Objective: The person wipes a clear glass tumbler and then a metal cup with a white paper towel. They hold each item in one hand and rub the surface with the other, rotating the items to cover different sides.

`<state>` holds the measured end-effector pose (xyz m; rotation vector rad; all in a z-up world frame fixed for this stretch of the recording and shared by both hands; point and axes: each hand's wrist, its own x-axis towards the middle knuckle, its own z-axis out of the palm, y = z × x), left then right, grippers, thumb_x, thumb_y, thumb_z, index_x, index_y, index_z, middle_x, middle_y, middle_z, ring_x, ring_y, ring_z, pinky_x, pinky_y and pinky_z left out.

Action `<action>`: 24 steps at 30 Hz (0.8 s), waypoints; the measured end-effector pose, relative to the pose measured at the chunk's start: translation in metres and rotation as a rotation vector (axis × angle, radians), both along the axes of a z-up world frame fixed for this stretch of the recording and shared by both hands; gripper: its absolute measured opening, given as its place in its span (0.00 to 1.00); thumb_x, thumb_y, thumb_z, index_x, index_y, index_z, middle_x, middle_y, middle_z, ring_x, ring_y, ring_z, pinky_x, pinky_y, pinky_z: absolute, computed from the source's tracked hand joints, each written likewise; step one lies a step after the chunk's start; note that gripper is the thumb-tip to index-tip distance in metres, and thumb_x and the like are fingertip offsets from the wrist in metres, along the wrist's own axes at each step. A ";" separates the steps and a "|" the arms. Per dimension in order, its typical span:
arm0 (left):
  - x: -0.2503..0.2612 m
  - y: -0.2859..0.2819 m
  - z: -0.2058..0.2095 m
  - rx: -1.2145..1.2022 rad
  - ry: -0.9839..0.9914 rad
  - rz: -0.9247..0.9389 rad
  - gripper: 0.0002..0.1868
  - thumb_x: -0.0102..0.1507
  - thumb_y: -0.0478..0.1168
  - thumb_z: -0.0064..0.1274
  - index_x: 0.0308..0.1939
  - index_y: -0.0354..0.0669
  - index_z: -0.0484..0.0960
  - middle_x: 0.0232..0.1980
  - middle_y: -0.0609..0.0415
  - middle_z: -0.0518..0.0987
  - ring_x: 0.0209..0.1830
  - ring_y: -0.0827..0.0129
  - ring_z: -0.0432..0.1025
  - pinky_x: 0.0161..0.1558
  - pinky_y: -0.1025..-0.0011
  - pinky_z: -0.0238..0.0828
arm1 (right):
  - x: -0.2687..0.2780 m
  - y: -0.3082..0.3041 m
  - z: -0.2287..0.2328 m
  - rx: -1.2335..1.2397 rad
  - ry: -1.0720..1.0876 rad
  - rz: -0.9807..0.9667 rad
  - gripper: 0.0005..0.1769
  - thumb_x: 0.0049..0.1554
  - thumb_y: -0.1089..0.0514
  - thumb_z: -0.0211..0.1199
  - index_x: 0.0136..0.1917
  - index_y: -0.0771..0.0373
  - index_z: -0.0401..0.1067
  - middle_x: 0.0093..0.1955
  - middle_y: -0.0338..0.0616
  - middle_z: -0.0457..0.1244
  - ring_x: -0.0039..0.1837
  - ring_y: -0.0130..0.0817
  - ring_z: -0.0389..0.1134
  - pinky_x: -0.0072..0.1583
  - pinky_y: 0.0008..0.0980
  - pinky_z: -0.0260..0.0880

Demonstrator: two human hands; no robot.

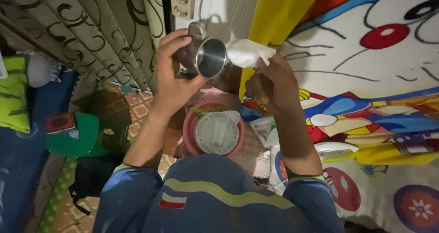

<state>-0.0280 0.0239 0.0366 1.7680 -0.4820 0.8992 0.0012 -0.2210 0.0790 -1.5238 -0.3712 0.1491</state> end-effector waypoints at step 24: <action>-0.007 0.002 -0.001 -0.180 -0.172 -0.052 0.37 0.56 0.37 0.76 0.60 0.35 0.67 0.63 0.37 0.69 0.65 0.45 0.67 0.69 0.50 0.59 | -0.009 0.010 -0.023 0.580 0.298 0.195 0.15 0.67 0.62 0.51 0.66 0.63 0.69 0.38 0.51 0.70 0.19 0.27 0.59 0.31 0.25 0.56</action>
